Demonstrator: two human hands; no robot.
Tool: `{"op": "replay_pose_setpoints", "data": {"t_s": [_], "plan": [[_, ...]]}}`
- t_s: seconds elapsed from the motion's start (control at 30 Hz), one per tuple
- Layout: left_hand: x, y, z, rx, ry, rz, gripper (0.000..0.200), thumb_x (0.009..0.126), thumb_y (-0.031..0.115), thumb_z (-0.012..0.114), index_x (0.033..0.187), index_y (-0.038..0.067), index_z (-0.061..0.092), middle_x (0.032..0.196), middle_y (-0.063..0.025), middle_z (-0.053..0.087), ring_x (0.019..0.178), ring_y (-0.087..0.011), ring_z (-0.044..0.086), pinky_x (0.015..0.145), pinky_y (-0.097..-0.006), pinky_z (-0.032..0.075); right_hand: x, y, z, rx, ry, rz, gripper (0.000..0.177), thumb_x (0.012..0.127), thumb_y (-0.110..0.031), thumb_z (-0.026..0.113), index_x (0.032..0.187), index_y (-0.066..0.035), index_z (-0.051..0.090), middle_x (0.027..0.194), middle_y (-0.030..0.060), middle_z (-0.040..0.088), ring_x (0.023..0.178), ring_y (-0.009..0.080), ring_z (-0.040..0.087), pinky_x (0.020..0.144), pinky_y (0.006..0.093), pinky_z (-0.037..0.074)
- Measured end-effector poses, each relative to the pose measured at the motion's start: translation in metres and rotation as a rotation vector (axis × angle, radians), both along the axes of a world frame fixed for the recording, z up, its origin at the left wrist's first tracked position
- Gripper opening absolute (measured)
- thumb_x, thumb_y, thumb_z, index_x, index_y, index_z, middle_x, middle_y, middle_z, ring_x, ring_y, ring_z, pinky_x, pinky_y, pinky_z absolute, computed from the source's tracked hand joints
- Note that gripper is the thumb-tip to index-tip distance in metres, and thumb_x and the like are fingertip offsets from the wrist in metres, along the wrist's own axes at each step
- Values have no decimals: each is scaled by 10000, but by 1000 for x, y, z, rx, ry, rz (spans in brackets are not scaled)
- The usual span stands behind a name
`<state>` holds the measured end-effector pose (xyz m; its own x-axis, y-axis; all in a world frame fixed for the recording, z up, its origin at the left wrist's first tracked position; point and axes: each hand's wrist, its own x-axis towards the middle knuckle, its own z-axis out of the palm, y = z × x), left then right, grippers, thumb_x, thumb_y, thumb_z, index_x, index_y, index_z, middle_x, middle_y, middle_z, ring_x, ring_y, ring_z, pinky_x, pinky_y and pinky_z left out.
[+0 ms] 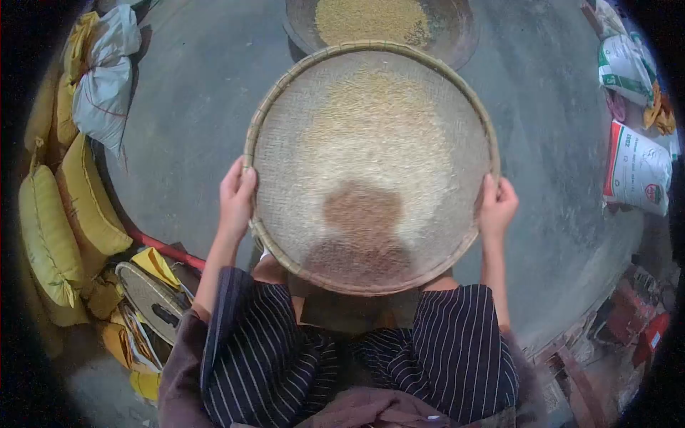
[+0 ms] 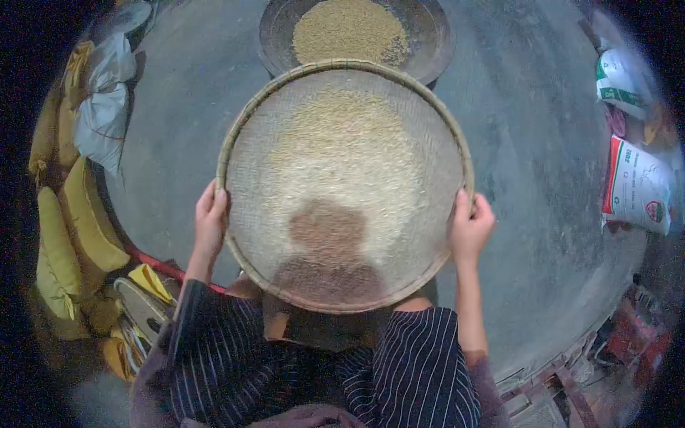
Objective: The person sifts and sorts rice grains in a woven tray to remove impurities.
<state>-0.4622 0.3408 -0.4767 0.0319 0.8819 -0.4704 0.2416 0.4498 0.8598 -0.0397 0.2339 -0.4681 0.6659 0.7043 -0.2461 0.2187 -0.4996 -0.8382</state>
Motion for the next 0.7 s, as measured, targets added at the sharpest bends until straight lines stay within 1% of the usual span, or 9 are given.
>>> {"op": "replay_pose_setpoints", "data": {"t_s": [0.1, 0.17, 0.23, 0.27, 0.3, 0.37, 0.4, 0.6, 0.7], "plan": [[-15, 21, -26, 79, -69, 167, 396, 979, 214, 510, 1280, -43, 497, 1066, -44, 605, 935, -97, 551, 840, -230, 434, -37, 24, 8, 39, -148, 53, 214, 914, -189, 587, 836, 10, 600, 598, 8, 534, 555, 107, 453, 499, 315, 377], [-28, 29, -34, 149, -130, 195, 341, 978, 220, 510, 1222, -17, 532, 975, -10, 605, 828, -81, 542, 729, -233, 442, -39, 7, -12, 68, -243, 108, 231, 906, -214, 594, 851, 10, 597, 569, 62, 534, 529, 123, 465, 503, 329, 388], [-36, 16, -14, 119, 140, -64, 243, 982, 196, 482, 1132, 20, 557, 922, 24, 617, 738, -100, 549, 625, -277, 445, -40, -12, -18, -103, -237, 134, 241, 890, -226, 612, 819, 1, 573, 565, 125, 517, 508, 164, 477, 504, 349, 386], [-32, 7, -14, 119, 173, -70, 180, 958, 184, 489, 1019, 31, 560, 793, -37, 648, 656, -165, 586, 573, -348, 449, -30, -24, -32, -146, -302, 149, 264, 884, -228, 620, 763, -8, 535, 564, 150, 500, 476, 215, 471, 487, 366, 371], [-27, 0, -8, 120, 182, -72, 180, 958, 184, 489, 1019, 31, 560, 793, -37, 648, 656, -165, 586, 573, -348, 449, -25, -25, -33, -146, -293, 148, 264, 884, -228, 620, 763, -8, 535, 564, 150, 500, 476, 215, 471, 487, 366, 371], [-19, -11, 3, 235, 558, -344, 184, 916, 183, 531, 964, 6, 548, 661, -139, 581, 569, -236, 568, 552, -360, 433, -25, -30, -29, -120, -300, 101, 298, 878, -218, 625, 720, -8, 484, 558, 173, 481, 456, 249, 454, 469, 382, 356], [-18, -9, 6, 226, 602, -383, 199, 877, 183, 556, 921, -10, 531, 640, -220, 537, 569, -349, 571, 552, -389, 435, -23, -26, -23, -107, -411, 170, 301, 874, -208, 628, 711, -9, 472, 552, 180, 470, 448, 271, 430, 461, 381, 351], [-14, -4, 15, 165, 792, -524, 236, 875, 199, 545, 887, -30, 492, 721, -269, 594, 699, -450, 602, 631, -506, 467, -10, -27, -11, -229, -501, 395, 317, 837, -233, 666, 696, -9, 493, 556, 181, 529, 503, 361, 547, 475, 395, 412], [-13, 1, 22, 114, 916, -645, 260, 894, 227, 549, 924, -27, 499, 707, -251, 586, 710, -464, 574, 642, -498, 467, -3, -25, -4, -328, -408, 456, 335, 814, -268, 693, 683, -7, 527, 564, 178, 558, 556, 376, 593, 492, 414, 437]]}}
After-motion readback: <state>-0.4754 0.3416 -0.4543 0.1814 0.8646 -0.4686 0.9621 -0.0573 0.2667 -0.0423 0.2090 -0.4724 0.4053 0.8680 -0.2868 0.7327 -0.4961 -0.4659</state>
